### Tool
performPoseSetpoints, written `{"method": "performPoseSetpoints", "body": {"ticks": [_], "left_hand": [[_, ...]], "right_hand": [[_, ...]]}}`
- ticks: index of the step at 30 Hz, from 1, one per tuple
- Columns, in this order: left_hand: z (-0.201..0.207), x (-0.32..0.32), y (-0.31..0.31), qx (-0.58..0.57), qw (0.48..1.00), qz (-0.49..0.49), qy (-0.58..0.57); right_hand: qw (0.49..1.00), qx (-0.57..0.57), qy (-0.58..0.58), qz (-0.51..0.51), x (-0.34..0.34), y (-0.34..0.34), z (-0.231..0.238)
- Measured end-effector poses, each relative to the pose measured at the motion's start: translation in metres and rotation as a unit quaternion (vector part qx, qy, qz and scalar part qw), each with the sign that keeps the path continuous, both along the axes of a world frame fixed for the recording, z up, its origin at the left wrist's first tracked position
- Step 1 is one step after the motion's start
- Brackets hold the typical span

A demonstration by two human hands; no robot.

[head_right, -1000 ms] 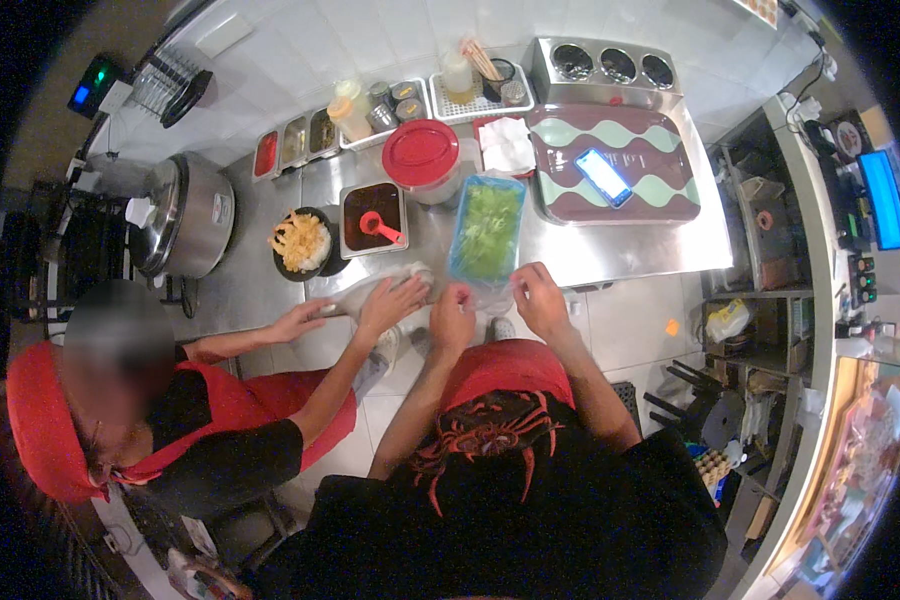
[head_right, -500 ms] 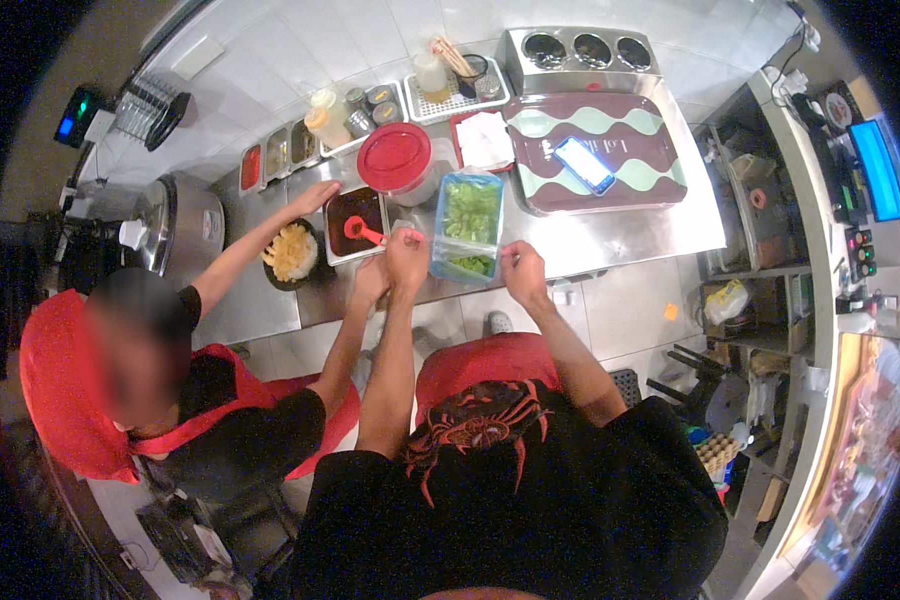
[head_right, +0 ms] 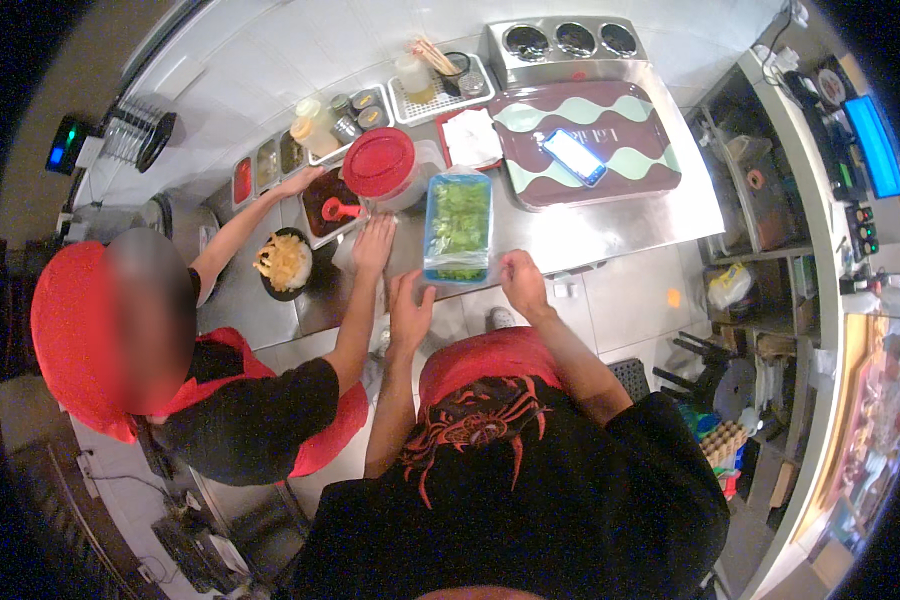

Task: The person scoops rice into a bowl, then uses tongs to add fried chicken and noodles from a deep fryer. They add lettuce and a dark sauce to the bowl, completing the dish assembly.

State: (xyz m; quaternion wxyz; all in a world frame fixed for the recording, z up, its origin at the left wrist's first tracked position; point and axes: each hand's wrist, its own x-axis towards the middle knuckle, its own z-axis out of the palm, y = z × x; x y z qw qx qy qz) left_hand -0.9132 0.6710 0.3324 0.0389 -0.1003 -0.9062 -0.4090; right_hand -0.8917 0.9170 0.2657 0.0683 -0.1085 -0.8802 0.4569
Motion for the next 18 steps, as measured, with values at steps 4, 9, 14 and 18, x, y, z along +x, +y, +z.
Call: {"method": "performPoseSetpoints", "body": {"ticks": [4, 9, 14, 18], "left_hand": [[-0.023, -0.012, 0.010, 0.038, 0.995, 0.029, -0.087], [-0.051, -0.042, 0.018, 0.464, 0.818, 0.057, -0.336], [-0.046, -0.050, 0.010, 0.566, 0.710, 0.123, -0.400], [-0.041, -0.054, 0.020, 0.288, 0.930, 0.033, -0.227]], "right_hand": [[0.993, 0.089, 0.077, -0.002, -0.013, -0.003, 0.004], [0.992, 0.100, 0.062, 0.036, -0.015, -0.012, 0.001], [0.997, -0.053, 0.037, 0.050, -0.013, -0.012, 0.004], [0.814, -0.561, -0.141, -0.051, -0.012, -0.011, 0.016]]}}
